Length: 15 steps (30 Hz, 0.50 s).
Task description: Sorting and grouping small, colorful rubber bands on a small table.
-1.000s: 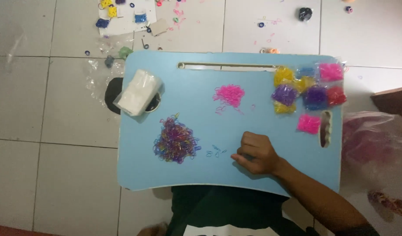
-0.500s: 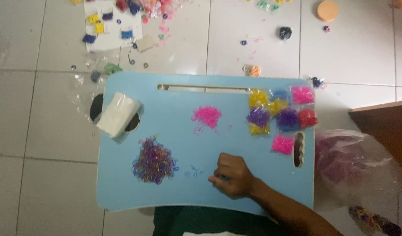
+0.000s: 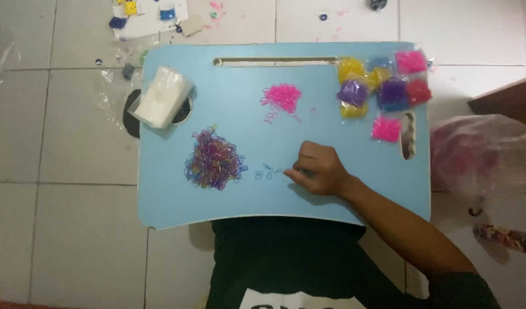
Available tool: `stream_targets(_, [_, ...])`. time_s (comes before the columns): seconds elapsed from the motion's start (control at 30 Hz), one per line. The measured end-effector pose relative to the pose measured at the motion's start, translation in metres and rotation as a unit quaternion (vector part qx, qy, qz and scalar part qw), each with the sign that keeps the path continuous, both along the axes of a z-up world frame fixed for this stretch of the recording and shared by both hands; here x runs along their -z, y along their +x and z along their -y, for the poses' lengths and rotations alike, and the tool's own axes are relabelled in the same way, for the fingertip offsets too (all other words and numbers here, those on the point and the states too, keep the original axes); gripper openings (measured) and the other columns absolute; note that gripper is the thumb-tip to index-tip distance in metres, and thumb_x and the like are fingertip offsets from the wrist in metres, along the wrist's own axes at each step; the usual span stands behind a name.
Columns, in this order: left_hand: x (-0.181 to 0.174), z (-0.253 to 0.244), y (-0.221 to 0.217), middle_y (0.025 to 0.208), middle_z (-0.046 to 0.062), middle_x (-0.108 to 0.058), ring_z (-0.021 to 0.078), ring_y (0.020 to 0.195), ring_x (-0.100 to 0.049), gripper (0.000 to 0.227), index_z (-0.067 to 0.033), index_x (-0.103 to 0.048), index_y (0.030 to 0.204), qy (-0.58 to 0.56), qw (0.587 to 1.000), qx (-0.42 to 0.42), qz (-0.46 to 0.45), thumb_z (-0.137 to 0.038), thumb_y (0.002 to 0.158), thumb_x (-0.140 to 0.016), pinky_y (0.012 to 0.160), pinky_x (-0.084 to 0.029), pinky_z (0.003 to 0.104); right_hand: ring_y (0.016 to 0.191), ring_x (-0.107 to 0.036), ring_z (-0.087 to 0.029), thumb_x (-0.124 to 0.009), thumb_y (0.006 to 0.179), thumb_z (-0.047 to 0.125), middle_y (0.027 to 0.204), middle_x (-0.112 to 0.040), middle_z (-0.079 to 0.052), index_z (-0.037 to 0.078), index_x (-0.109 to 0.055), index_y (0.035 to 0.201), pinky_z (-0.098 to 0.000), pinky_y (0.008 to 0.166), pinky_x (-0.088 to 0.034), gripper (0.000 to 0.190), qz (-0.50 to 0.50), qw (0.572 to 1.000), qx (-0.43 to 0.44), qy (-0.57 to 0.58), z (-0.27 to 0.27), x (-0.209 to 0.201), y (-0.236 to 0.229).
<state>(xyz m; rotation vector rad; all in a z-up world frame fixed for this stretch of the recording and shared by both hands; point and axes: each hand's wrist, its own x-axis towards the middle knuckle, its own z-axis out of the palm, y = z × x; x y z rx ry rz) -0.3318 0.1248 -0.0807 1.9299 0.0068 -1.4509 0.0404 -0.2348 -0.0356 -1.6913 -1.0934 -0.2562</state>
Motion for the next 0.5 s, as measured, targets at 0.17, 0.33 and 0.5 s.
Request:
stream_targets(0.17, [-0.046, 0.014, 0.093, 0.076, 0.011, -0.077, 0.0257, 0.073, -0.076, 0.040, -0.0090, -0.078, 0.109, -0.003, 1.000, 0.021, 0.016, -0.043, 0.096, -0.061, 0.081, -0.057, 0.042, 0.055, -0.046, -0.031, -0.068, 0.103, 0.026, 0.062, -0.045, -0.010, 0.007, -0.059, 0.069, -0.0434, 0.049, -0.040, 0.040, 0.027, 1.000, -0.004, -0.006, 0.003, 0.015, -0.004])
stream_targets(0.33, [-0.109, 0.030, 0.186, 0.074, 0.011, -0.077, 0.0268, 0.071, -0.077, 0.044, -0.0084, -0.079, 0.112, 0.008, 0.998, 0.045, 0.045, -0.047, 0.097, -0.063, 0.079, -0.058, 0.044, 0.060, -0.051, -0.025, -0.073, 0.101, 0.028, 0.067, -0.052, -0.006, 0.008, -0.065, 0.071, -0.0375, 0.051, -0.042, 0.036, 0.099, 0.993, 0.049, -0.041, 0.001, 0.025, -0.001])
stream_targets(0.5, [-0.128, 0.054, 0.219, 0.112, 0.020, -0.072, 0.0418, 0.110, -0.068, 0.025, -0.0074, -0.073, 0.118, -0.030, 0.836, -0.086, 0.542, -0.024, 0.100, -0.064, 0.097, -0.051, 0.058, 0.078, -0.059, -0.026, -0.073, 0.101, 0.026, 0.080, -0.057, -0.007, 0.009, -0.069, 0.084, -0.0364, 0.067, -0.052, 0.025, 0.171, 0.980, 0.074, -0.075, 0.002, 0.020, -0.007])
